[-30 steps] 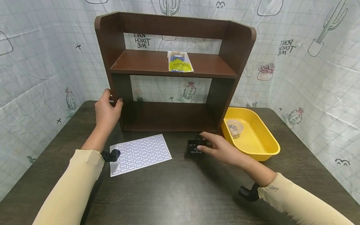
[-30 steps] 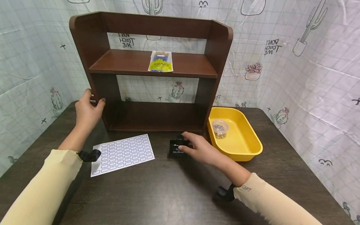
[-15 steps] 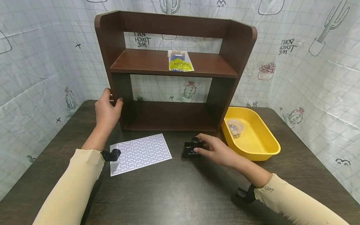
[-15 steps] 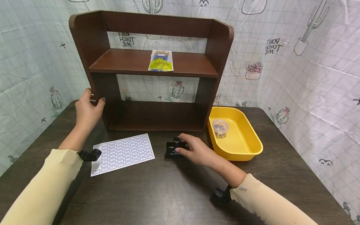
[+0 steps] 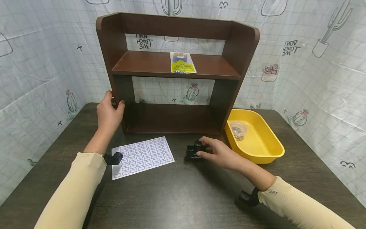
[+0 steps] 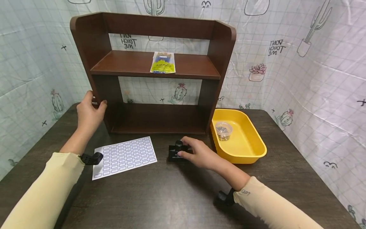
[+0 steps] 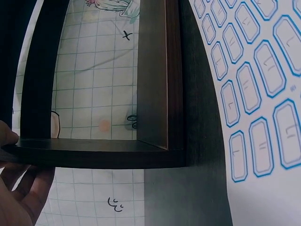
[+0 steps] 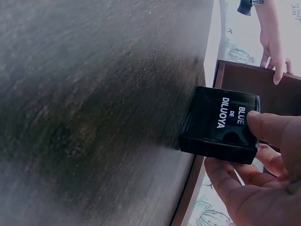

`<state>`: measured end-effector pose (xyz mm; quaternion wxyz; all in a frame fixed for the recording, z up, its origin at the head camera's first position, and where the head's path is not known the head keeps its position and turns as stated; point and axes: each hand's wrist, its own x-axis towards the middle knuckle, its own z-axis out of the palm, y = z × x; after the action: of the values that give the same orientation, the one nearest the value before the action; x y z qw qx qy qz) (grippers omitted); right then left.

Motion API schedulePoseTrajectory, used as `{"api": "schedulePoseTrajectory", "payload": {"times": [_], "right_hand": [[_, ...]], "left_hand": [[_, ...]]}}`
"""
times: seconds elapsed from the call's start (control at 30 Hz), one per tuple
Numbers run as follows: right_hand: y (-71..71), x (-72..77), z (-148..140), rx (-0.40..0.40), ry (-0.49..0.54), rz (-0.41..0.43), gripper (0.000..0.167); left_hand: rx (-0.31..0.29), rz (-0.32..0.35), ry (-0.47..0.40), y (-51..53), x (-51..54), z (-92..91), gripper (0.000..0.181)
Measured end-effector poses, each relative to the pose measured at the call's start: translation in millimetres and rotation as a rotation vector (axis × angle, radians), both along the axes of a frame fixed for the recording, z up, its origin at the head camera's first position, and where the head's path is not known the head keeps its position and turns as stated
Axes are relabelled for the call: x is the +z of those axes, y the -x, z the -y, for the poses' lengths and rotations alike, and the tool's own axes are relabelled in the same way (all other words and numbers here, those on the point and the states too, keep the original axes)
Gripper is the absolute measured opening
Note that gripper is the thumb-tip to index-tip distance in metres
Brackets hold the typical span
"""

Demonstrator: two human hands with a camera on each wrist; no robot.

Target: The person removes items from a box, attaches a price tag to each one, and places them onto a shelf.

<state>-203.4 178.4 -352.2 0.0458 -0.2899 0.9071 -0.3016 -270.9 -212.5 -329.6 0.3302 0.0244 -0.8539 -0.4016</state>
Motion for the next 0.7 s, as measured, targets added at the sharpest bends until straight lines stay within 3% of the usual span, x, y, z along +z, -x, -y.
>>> {"api": "schedulePoseTrajectory", "payload": {"times": [0.23, 0.43, 0.53, 0.63, 0.7], "right_hand": [[0.6, -2.9, 1.2, 0.002, 0.011, 0.004, 0.034], [0.4, -4.0, 0.2, -0.002, 0.013, 0.018, 0.031], [0.4, -4.5, -0.9, 0.0, 0.03, 0.023, 0.028], [1.1, -5.4, -0.8, 0.01, 0.062, 0.036, 0.024], [1.7, -6.4, -0.8, 0.015, 0.079, 0.047, 0.023]], "left_hand": [[-0.009, 0.029, 0.005, -3.1, 1.4, 2.0, 0.029], [-0.051, 0.127, 0.042, -10.7, 5.4, 9.0, 0.042], [-0.059, 0.279, 0.115, -17.3, 7.1, 14.2, 0.055], [-0.086, 0.521, 0.262, -24.3, 5.7, 20.1, 0.048], [-0.147, 0.68, 0.371, -28.8, 1.0, 23.7, 0.049]]}}
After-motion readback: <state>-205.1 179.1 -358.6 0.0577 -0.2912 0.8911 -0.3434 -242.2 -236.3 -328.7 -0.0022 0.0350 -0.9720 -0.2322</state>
